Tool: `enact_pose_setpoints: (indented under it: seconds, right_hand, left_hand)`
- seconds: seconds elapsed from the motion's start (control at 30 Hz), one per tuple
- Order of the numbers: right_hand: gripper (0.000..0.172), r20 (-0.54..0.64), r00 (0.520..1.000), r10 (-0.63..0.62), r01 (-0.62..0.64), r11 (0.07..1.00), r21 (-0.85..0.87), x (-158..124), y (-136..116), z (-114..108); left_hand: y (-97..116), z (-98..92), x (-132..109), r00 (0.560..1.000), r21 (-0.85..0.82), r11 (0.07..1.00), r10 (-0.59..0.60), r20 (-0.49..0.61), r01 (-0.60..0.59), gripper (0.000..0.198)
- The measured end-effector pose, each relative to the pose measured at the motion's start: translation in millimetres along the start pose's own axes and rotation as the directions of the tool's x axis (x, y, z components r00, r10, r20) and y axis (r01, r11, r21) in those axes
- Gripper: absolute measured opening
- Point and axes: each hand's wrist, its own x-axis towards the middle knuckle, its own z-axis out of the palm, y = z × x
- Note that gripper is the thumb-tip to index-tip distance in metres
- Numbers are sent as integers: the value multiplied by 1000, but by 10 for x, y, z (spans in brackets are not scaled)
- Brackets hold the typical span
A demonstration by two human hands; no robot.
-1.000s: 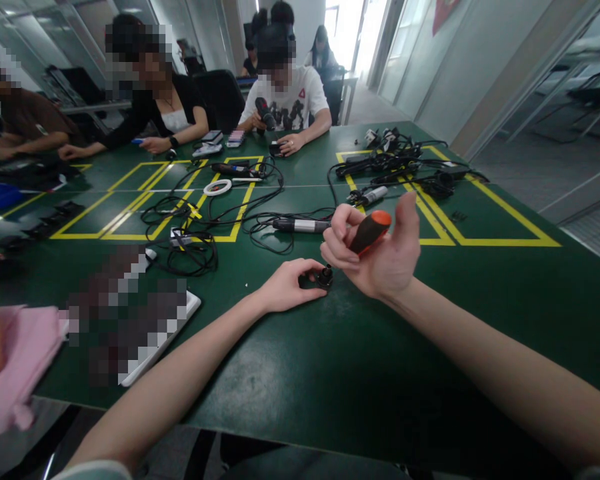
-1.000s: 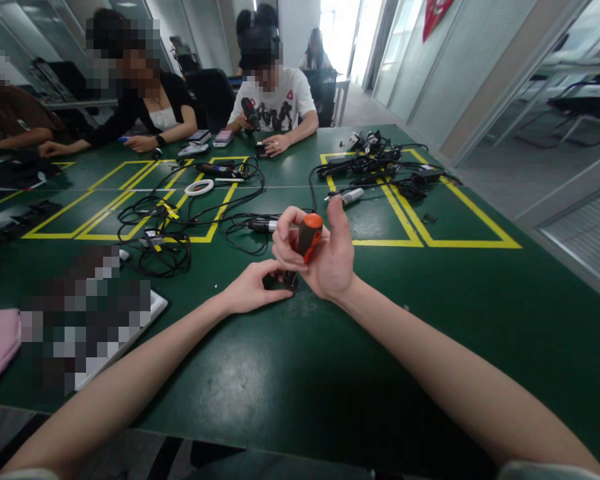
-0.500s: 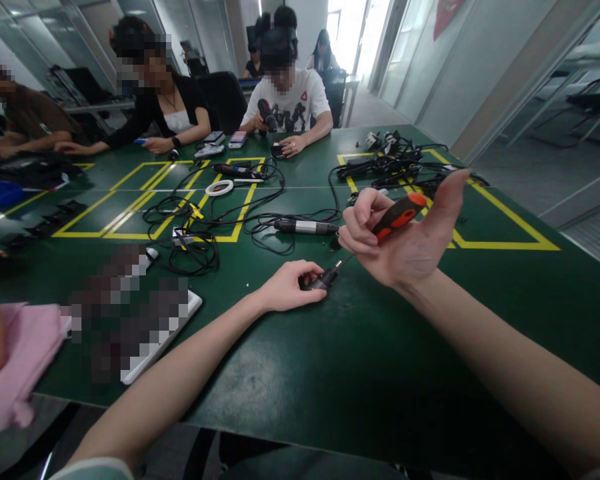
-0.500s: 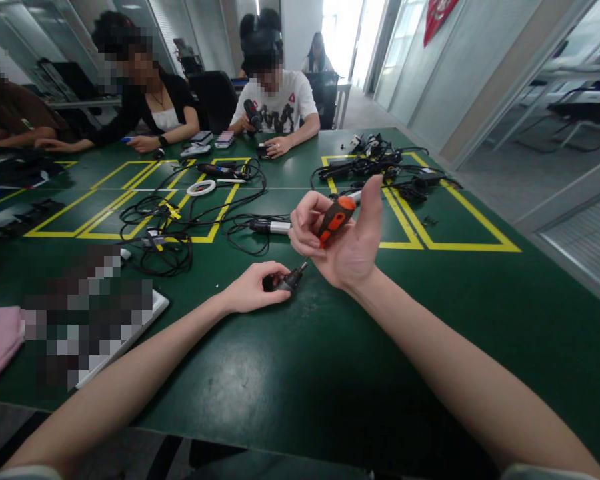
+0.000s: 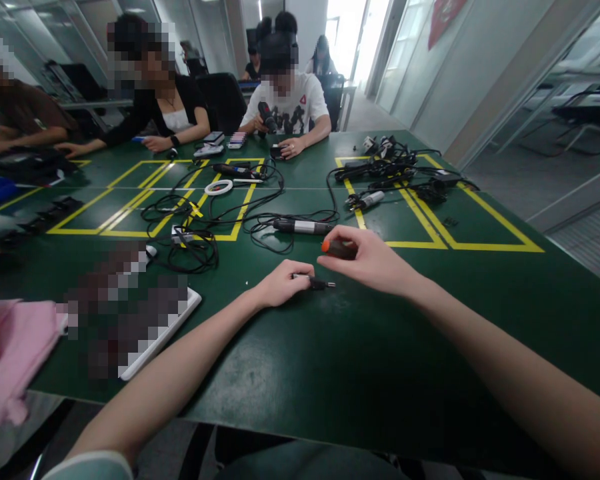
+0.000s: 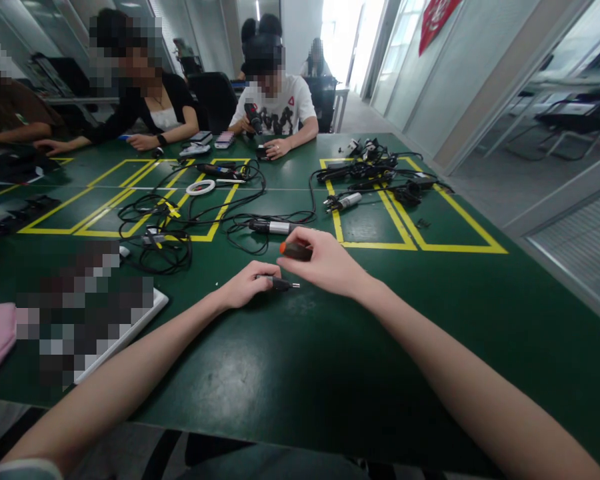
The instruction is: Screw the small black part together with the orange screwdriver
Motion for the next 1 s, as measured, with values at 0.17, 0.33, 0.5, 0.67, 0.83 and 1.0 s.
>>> enact_pose_setpoints:
  seconds: [0.17, 0.33, 0.5, 0.67, 0.83, 1.0]
  right_hand:
    - [26, -36, 995, 93, -95, 994, -51, -249, 159, 142]
    - [26, 10, 995, 96, -95, 992, -78, -363, 222, 303]
    - [23, 56, 988, 147, -139, 982, -129, -400, 263, 381]
    - [18, 71, 986, 153, -140, 977, -163, -429, 277, 391]
    - [20, 73, 983, 168, -156, 977, -145, -435, 278, 393]
    - [18, 74, 981, 180, -171, 979, -114, -432, 317, 399]
  left_hand:
    - [-27, -18, 1, 999, -48, 999, 22, -25, -23, 23]
    - [-35, -8, 0, 1000, -26, 1000, 9, -20, -9, 26]
    - [-21, 11, -1, 999, 76, 997, 10, 34, -12, 23]
    - [-5, 15, 3, 999, 113, 993, 12, 49, -17, 21]
    - [1, 16, 6, 999, 124, 992, 20, 51, -27, 22]
    - [3, 19, 12, 998, 157, 987, 14, 55, -23, 21]
